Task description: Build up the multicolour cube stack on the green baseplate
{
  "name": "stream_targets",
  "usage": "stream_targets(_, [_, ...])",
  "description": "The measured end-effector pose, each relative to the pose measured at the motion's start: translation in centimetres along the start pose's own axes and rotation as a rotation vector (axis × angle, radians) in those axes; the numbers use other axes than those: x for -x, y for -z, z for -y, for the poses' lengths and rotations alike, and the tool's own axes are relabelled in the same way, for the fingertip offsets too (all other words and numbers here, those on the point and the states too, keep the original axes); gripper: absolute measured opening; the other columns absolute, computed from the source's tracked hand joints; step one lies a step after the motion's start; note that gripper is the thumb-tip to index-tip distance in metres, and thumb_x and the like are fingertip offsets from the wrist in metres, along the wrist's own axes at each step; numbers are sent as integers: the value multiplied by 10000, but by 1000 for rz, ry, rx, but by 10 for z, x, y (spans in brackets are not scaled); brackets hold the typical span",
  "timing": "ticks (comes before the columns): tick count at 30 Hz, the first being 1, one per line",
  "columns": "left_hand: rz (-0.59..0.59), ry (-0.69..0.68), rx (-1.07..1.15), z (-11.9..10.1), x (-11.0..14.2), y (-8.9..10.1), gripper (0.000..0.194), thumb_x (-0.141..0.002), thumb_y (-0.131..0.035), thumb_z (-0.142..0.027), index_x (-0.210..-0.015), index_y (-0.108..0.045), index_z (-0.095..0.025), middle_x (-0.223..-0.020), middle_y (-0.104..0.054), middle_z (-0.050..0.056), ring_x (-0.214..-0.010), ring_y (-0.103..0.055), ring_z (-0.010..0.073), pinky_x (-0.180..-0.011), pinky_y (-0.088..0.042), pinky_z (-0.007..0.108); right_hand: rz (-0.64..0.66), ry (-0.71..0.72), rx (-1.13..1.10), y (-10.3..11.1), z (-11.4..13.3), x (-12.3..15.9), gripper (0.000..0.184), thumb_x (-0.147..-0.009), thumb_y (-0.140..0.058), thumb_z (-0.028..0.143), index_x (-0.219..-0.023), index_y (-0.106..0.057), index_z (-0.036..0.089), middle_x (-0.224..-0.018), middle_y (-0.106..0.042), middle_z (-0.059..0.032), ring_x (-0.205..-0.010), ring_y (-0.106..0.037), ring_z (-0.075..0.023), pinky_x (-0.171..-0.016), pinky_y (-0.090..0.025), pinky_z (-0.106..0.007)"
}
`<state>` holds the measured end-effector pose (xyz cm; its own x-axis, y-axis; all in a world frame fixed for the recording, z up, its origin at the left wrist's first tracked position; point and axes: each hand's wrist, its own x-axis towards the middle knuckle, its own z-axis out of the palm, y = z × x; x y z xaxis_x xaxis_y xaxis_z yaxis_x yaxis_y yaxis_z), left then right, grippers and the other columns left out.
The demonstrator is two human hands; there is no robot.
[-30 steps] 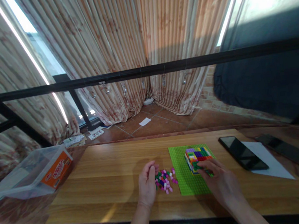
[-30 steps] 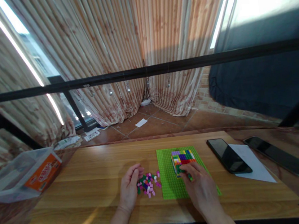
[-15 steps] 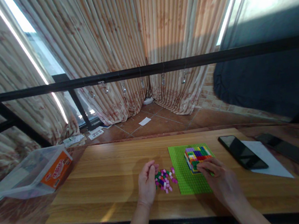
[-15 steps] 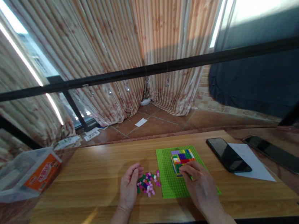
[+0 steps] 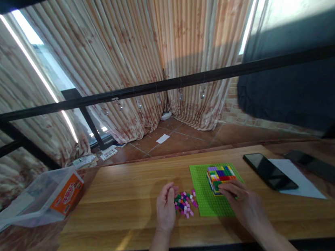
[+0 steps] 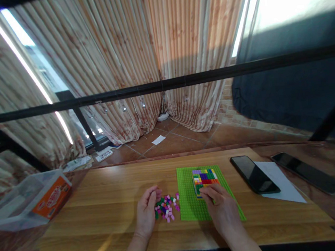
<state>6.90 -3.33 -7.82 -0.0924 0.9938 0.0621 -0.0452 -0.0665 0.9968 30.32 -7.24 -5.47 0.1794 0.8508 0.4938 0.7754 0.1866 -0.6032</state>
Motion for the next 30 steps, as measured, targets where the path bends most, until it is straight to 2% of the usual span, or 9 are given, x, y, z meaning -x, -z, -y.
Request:
stream_targets(6, [2, 4, 21, -1, 0, 0, 367, -807, -559, -435, -1048, -630, -168, -943, -703, 81, -868, -655, 188, -810, -505, 317, -79, -162, -5, 19, 2, -7, 319, -835, -474, 441, -879, -691, 212, -888, -693, -67, -728, -643, -186, -634, -480, -286])
stream_targets(10, [2, 8, 42, -2, 1, -1, 354, -809, -560, -425, -1041, -630, -166, -946, -702, 80, -878, -652, 188, -815, -502, 317, -30, -265, -16, 21, 2, -13, 371, -793, -503, 504, -874, -689, 194, -794, -696, -64, -631, -618, -187, -585, -465, -297])
stream_targets(14, [-1, 20, 53, -2, 2, -2, 341, -808, -563, -420, -1032, -632, -171, -947, -702, 77, -881, -651, 187, -818, -499, 315, -13, -282, 15, 13, 4, -12, 390, -756, -526, 533, -862, -686, 194, -787, -691, -64, -594, -602, -184, -563, -448, -303])
stream_targets(21, [0, 4, 35, -3, 3, -2, 337, -824, -545, -412, -1048, -629, -174, -952, -698, 77, -862, -652, 183, -801, -505, 314, 0, -269, 52, 8, -4, -9, 359, -745, -550, 523, -844, -676, 201, -811, -677, -56, -649, -608, -192, -610, -449, -316])
stream_targets(24, [-3, -5, 24, -2, 3, -2, 338, -843, -515, -412, -1049, -628, -168, -947, -695, 83, -869, -649, 185, -799, -506, 317, -21, -228, 83, 8, 2, -8, 320, -778, -530, 496, -827, -674, 215, -856, -669, -49, -653, -610, -181, -600, -447, -304])
stream_targets(27, [-8, 5, 49, -1, 3, -2, 371, -854, -489, -445, -1040, -632, -158, -937, -698, 93, -868, -651, 190, -800, -507, 324, -14, -71, 47, 0, 22, -1, 270, -832, -497, 434, -841, -673, 230, -926, -656, -50, -715, -623, -171, -643, -463, -292])
stream_targets(30, [-4, 30, 101, 0, 3, -1, 411, -853, -477, -486, -1045, -629, -156, -944, -698, 100, -873, -651, 192, -808, -507, 326, 162, 88, -57, -17, 49, 12, 234, -870, -476, 356, -834, -680, 247, -889, -645, -48, -791, -623, -171, -696, -480, -279])
